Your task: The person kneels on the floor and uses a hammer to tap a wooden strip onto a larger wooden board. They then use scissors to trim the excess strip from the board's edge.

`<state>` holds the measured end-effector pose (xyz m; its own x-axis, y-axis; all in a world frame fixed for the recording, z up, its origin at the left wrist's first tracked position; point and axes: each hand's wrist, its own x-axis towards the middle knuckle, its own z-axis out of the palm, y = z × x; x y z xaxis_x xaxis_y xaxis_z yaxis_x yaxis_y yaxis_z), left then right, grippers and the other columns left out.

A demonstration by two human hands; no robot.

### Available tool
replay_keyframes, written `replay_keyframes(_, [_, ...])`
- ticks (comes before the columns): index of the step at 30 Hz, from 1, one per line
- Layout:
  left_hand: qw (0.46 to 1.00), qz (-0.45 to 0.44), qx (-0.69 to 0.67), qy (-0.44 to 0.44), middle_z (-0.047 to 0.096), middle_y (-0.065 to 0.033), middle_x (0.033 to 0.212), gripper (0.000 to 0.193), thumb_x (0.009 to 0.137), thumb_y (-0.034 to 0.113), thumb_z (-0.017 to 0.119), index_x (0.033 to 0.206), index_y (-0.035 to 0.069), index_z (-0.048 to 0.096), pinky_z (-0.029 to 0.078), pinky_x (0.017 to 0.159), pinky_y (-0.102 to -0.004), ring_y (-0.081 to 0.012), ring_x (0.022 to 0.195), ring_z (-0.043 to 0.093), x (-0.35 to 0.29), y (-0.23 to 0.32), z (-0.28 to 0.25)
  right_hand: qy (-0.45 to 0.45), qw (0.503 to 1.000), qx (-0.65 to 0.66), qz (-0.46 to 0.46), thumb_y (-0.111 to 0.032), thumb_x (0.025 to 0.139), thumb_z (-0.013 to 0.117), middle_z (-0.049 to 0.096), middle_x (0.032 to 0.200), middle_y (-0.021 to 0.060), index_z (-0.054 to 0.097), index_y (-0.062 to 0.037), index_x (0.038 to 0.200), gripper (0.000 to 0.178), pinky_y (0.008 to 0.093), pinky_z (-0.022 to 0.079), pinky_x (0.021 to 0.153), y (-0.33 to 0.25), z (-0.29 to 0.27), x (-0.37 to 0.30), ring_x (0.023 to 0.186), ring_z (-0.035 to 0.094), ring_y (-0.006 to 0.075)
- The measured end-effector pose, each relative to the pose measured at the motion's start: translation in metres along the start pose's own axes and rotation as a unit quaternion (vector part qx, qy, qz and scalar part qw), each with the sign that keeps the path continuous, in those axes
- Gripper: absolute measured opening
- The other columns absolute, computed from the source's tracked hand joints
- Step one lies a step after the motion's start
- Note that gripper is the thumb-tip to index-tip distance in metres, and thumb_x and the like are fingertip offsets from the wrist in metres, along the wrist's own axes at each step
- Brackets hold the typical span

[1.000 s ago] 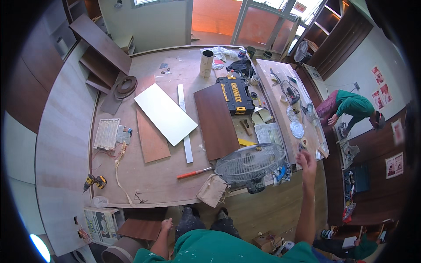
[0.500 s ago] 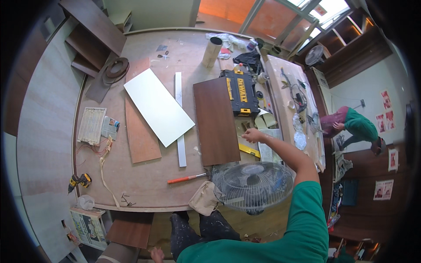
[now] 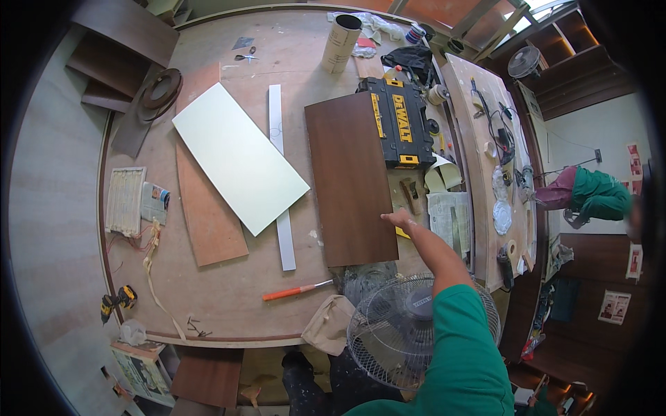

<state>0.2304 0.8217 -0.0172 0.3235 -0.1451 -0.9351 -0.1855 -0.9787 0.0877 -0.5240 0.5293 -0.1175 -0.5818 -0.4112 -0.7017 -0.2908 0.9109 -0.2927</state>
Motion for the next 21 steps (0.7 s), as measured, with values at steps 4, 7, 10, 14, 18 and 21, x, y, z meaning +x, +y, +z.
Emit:
replay_keyframes(4, [1.0, 0.009, 0.018, 0.001, 0.063, -0.0131, 0.081, 0.028, 0.101, 0.033, 0.067, 0.108, 0.006, 0.069, 0.053, 0.069, -0.0433, -0.0245, 0.075, 0.062, 0.015, 0.02, 0.013, -0.068, 0.985, 0.151, 0.052, -0.035, 0.08, 0.088, 0.068, 0.13, 0.0217, 0.061, 0.0108, 0.134, 0.076, 0.0466, 0.053, 0.099, -0.024, 0.013, 0.01, 0.12, 0.066, 0.0345])
replay_keyframes(7, [0.999, 0.017, 0.037, -0.008, 0.064, -0.0129, 0.082, 0.028, 0.101, 0.033, 0.067, 0.108, 0.005, 0.069, 0.053, 0.069, -0.0431, -0.0245, 0.076, 0.063, 0.023, 0.029, 0.015, -0.071, 0.988, 0.125, 0.052, -0.033, 0.08, 0.089, 0.071, 0.126, 0.0176, 0.062, 0.0063, 0.135, 0.072, 0.0489, 0.054, 0.095, -0.019, 0.003, 0.009, 0.116, 0.068, 0.0339])
replay_keyframes(10, [0.999, 0.024, 0.044, -0.008, 0.065, -0.0127, 0.082, 0.028, 0.101, 0.033, 0.066, 0.108, 0.005, 0.069, 0.053, 0.069, -0.0429, -0.0246, 0.077, 0.063, 0.023, 0.026, 0.015, -0.1, 0.986, 0.122, 0.045, -0.031, 0.083, 0.087, 0.071, 0.127, 0.0158, 0.062, 0.0053, 0.135, 0.069, 0.0483, 0.055, 0.092, -0.03, -0.004, -0.007, 0.114, 0.069, 0.0333])
replay_keyframes(14, [0.999, 0.033, 0.034, 0.0, 0.065, -0.0124, 0.083, 0.029, 0.101, 0.032, 0.066, 0.107, 0.005, 0.068, 0.053, 0.069, -0.0427, -0.0246, 0.078, 0.064, 0.013, 0.016, 0.008, -0.162, 0.972, 0.168, -0.022, -0.03, 0.085, 0.085, 0.074, 0.121, 0.0141, 0.066, 0.0037, 0.131, 0.06, 0.0468, 0.056, 0.088, -0.057, -0.005, -0.045, 0.105, 0.072, 0.0326])
replay_keyframes(18, [0.999, 0.045, 0.025, 0.003, 0.066, -0.0122, 0.084, 0.029, 0.101, 0.032, 0.066, 0.107, 0.004, 0.068, 0.054, 0.07, -0.0424, -0.0246, 0.079, 0.065, 0.006, 0.01, 0.001, -0.078, 0.984, 0.074, -0.139, -0.039, 0.084, 0.082, 0.076, 0.108, 0.0187, 0.073, 0.0045, 0.116, 0.055, 0.0431, 0.057, 0.086, -0.077, 0.001, -0.077, 0.098, 0.074, 0.034])
replay_keyframes(21, [0.999, 0.049, 0.013, 0.008, 0.067, -0.0119, 0.085, 0.029, 0.101, 0.032, 0.066, 0.107, 0.004, 0.068, 0.054, 0.07, -0.0423, -0.0246, 0.08, 0.065, 0.0, -0.006, -0.005, 0.025, 0.978, -0.055, -0.201, -0.046, 0.084, 0.076, 0.075, 0.103, 0.0261, 0.076, 0.0058, 0.107, 0.056, 0.0438, 0.056, 0.089, -0.121, -0.004, -0.117, 0.097, 0.074, 0.0388])
